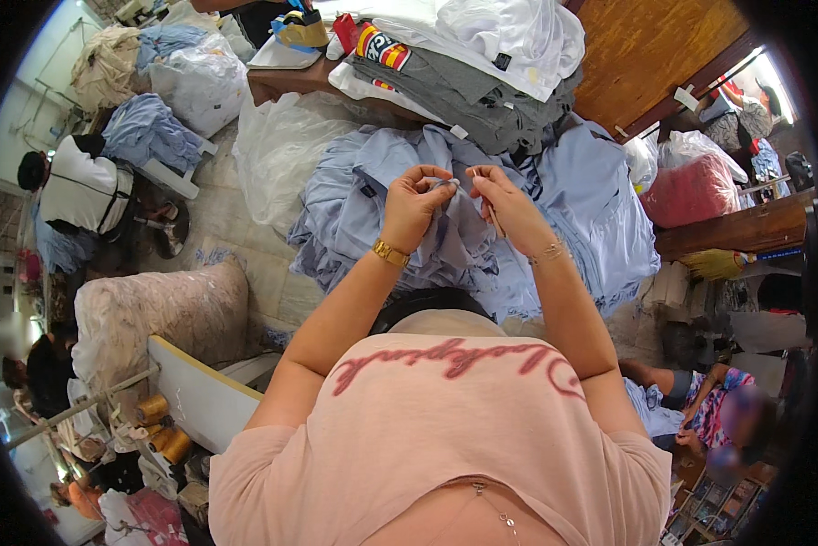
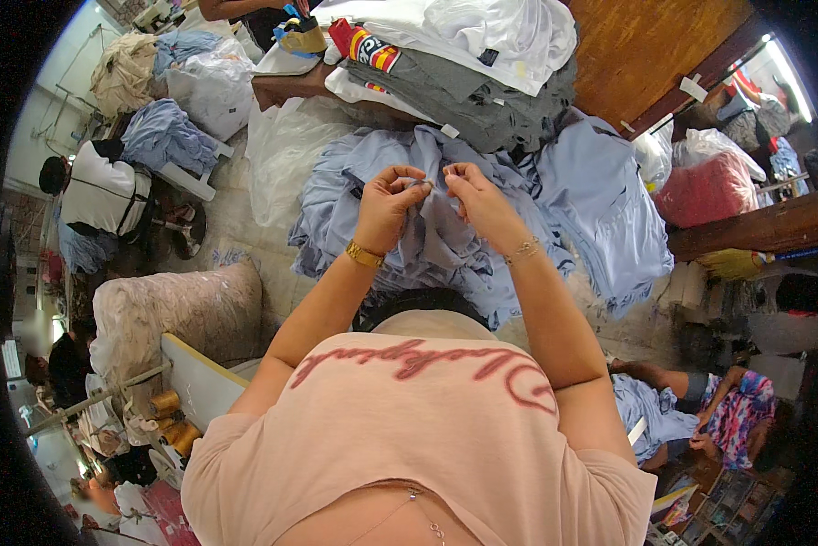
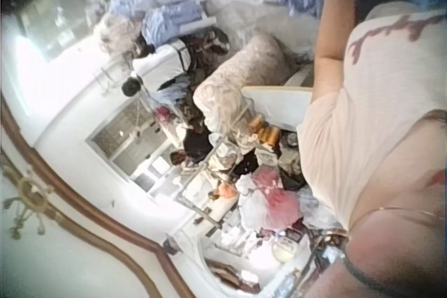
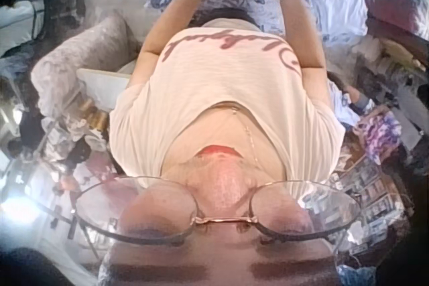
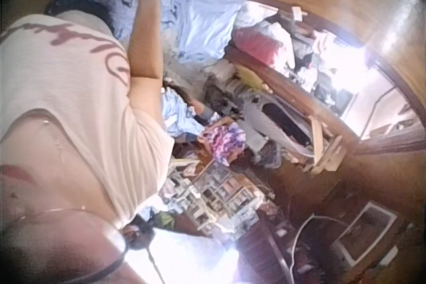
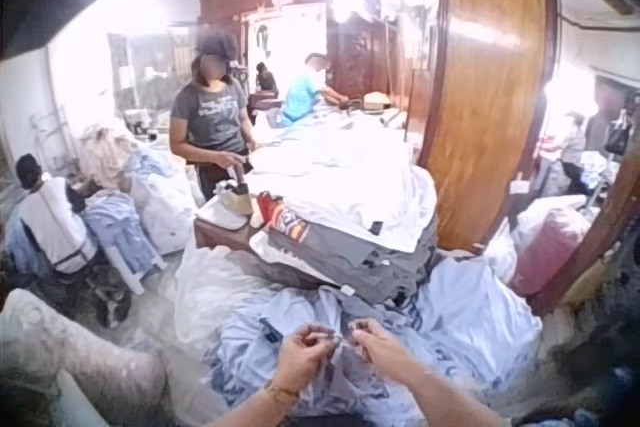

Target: The person sorts and trims loose threads from a pile of blue collared shirts by hand and using snips, then moves them between stacks on a table.

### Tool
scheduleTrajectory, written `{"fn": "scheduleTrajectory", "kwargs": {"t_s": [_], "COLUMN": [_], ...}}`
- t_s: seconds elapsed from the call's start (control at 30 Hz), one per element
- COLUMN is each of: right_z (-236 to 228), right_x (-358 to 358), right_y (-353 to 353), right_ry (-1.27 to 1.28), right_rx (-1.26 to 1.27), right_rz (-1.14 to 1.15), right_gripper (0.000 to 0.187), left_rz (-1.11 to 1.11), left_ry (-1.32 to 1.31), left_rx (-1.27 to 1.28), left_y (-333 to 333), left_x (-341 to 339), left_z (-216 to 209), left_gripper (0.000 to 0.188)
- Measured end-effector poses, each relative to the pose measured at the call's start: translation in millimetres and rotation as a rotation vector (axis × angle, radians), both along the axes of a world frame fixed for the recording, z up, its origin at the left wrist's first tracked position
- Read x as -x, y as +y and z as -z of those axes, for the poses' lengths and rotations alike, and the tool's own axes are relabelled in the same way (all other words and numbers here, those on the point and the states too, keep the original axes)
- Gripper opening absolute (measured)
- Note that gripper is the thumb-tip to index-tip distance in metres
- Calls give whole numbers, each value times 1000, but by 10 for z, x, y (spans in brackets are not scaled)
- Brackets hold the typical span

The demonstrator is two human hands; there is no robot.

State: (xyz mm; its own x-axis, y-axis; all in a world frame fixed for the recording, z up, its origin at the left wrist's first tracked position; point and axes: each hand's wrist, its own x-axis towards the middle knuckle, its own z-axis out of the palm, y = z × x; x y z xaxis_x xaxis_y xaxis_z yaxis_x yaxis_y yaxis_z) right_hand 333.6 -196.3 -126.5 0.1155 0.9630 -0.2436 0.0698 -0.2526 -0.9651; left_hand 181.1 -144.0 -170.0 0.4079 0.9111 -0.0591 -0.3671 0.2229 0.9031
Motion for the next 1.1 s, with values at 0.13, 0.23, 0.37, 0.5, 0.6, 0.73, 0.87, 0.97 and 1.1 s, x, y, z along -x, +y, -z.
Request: {"fn": "scheduleTrajectory", "kwargs": {"t_s": [0.13, 0.23, 0.37, 0.5, 0.6, 0.73, 0.87, 0.97, 1.1], "right_z": [-163, -275, -313, -317, -323, -322, -271, -250, -269], "right_x": [-91, -116, -199, -274, -284, -279, -303, -312, -300], "right_y": [-133, -138, -87, -27, -8, -18, -1, -1, -22], "right_ry": [-154, -78, -96, -96, -103, -126, -55, -21, -9], "right_rx": [13, 124, 147, 221, 262, 294, 317, 325, 339], "right_rz": [-180, -230, -281, -344, -360, -352, -354, -346, -309], "right_gripper": [29, 28, 27, 26, 25, 24, 23, 19, 18], "left_rz": [32, 43, 81, 106, 86, 75, 116, 125, 143], "left_ry": [-5, -11, 31, 145, 169, 198, 259, 259, 265], "left_rx": [44, 28, 15, -41, -82, -133, -167, -165, -161], "left_y": [41, 31, 23, 16, 7, 15, 17, 12, 7], "left_x": [11, -1, -10, -28, -55, -86, -99, -121, -129], "left_z": [31, 20, 12, -19, -18, 33, 36, 56, 28], "left_gripper": [23, 21, 23, 24, 24, 23, 25, 25, 27]}}
